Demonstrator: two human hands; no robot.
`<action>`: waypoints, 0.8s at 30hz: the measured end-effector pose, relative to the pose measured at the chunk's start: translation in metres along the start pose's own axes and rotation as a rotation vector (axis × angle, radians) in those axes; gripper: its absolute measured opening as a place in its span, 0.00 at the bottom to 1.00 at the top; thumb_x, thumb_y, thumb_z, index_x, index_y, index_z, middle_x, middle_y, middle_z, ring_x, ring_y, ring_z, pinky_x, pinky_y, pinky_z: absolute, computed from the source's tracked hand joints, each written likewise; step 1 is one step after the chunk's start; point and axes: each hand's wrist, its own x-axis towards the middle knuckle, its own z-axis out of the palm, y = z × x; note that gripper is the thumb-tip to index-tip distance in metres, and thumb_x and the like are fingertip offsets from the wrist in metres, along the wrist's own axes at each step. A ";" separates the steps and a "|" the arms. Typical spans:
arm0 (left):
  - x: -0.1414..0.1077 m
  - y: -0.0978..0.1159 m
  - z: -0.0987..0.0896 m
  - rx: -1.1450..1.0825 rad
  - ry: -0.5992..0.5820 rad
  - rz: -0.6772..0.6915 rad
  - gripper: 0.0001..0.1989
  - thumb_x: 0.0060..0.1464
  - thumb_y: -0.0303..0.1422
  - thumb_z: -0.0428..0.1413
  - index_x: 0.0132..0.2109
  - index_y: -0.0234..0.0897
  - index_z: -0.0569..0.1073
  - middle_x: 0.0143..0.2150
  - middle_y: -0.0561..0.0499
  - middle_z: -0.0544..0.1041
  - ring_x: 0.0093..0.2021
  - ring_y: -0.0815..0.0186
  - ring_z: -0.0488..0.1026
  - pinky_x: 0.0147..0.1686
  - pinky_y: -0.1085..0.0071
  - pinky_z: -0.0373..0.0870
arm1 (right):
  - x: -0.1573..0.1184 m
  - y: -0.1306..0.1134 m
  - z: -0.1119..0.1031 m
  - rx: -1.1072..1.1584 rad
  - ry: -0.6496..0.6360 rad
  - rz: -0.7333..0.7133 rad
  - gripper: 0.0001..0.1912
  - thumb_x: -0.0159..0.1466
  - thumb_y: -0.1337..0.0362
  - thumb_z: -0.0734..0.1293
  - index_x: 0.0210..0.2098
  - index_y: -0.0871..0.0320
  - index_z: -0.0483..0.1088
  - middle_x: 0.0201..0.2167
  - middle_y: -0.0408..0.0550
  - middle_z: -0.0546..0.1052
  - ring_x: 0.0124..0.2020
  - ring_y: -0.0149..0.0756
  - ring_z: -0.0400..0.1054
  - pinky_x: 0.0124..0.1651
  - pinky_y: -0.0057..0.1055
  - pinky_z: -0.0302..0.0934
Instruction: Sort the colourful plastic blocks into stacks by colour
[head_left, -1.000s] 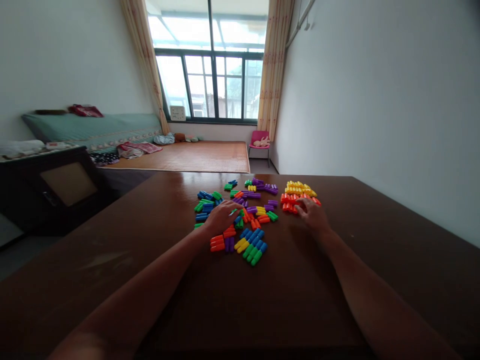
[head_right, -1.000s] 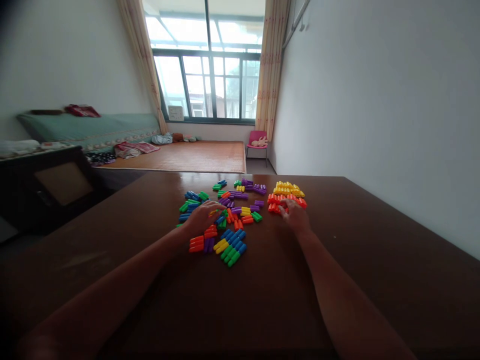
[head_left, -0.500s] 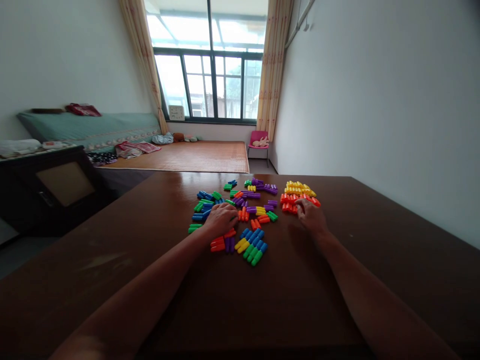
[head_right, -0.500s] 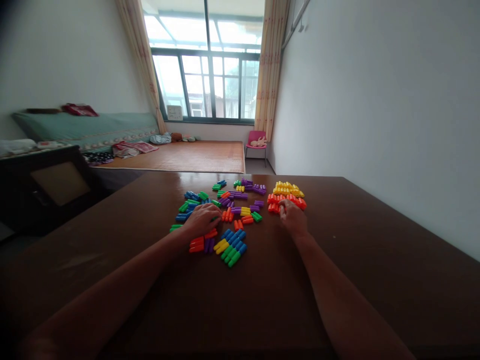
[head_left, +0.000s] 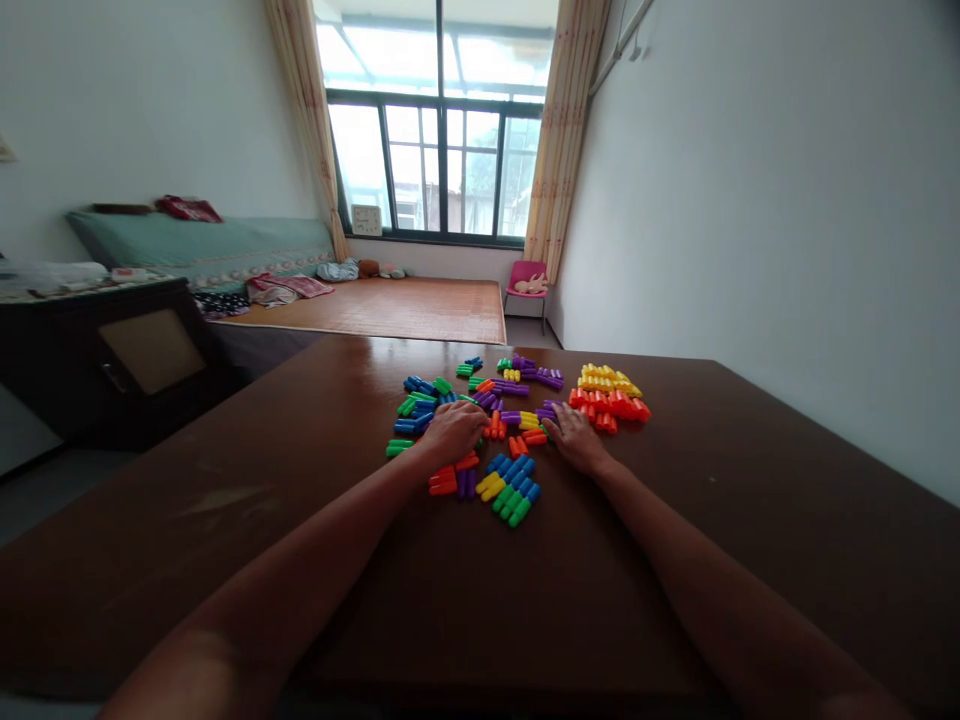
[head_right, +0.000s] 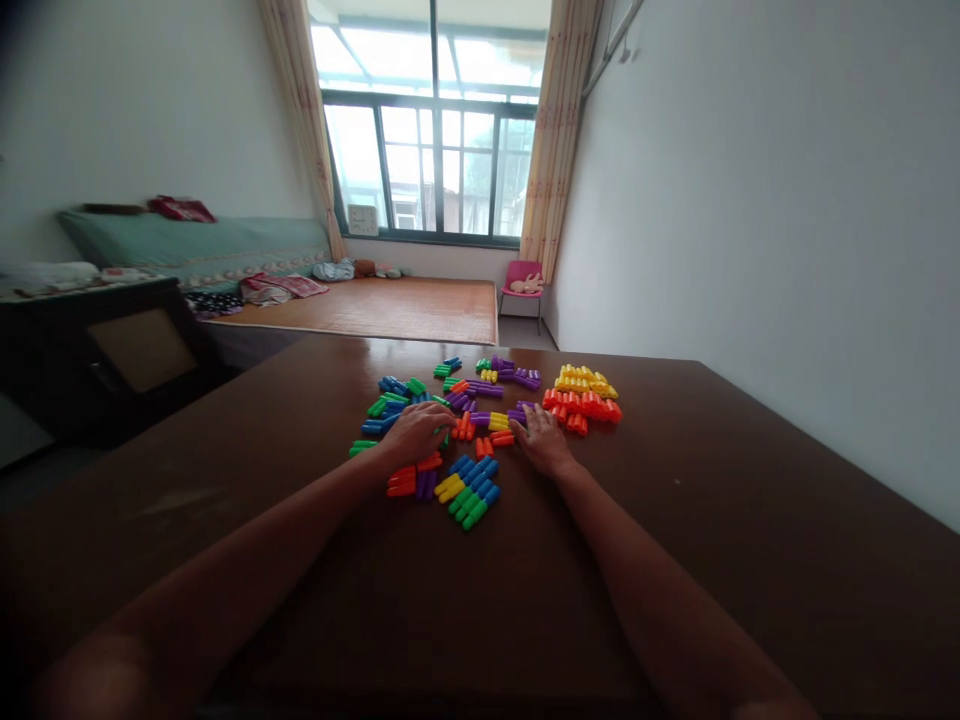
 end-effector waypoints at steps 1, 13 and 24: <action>0.001 -0.001 0.002 -0.002 -0.003 -0.017 0.12 0.58 0.31 0.50 0.43 0.45 0.78 0.49 0.51 0.78 0.53 0.60 0.69 0.55 0.63 0.61 | -0.001 0.000 -0.001 0.033 -0.036 -0.027 0.31 0.68 0.47 0.55 0.62 0.61 0.61 0.64 0.61 0.62 0.67 0.50 0.51 0.66 0.52 0.46; -0.002 0.008 0.011 0.128 -0.082 0.021 0.19 0.56 0.38 0.56 0.55 0.46 0.70 0.57 0.48 0.72 0.57 0.53 0.66 0.57 0.56 0.58 | -0.009 -0.028 -0.022 0.428 -0.129 -0.140 0.30 0.68 0.45 0.53 0.62 0.54 0.61 0.61 0.52 0.67 0.63 0.43 0.57 0.66 0.47 0.49; 0.002 -0.006 0.002 0.173 -0.081 -0.142 0.11 0.51 0.32 0.55 0.43 0.39 0.72 0.43 0.45 0.75 0.43 0.55 0.73 0.45 0.61 0.65 | -0.013 -0.026 -0.020 0.403 -0.064 -0.188 0.23 0.67 0.54 0.58 0.56 0.56 0.67 0.52 0.54 0.74 0.51 0.43 0.69 0.56 0.43 0.62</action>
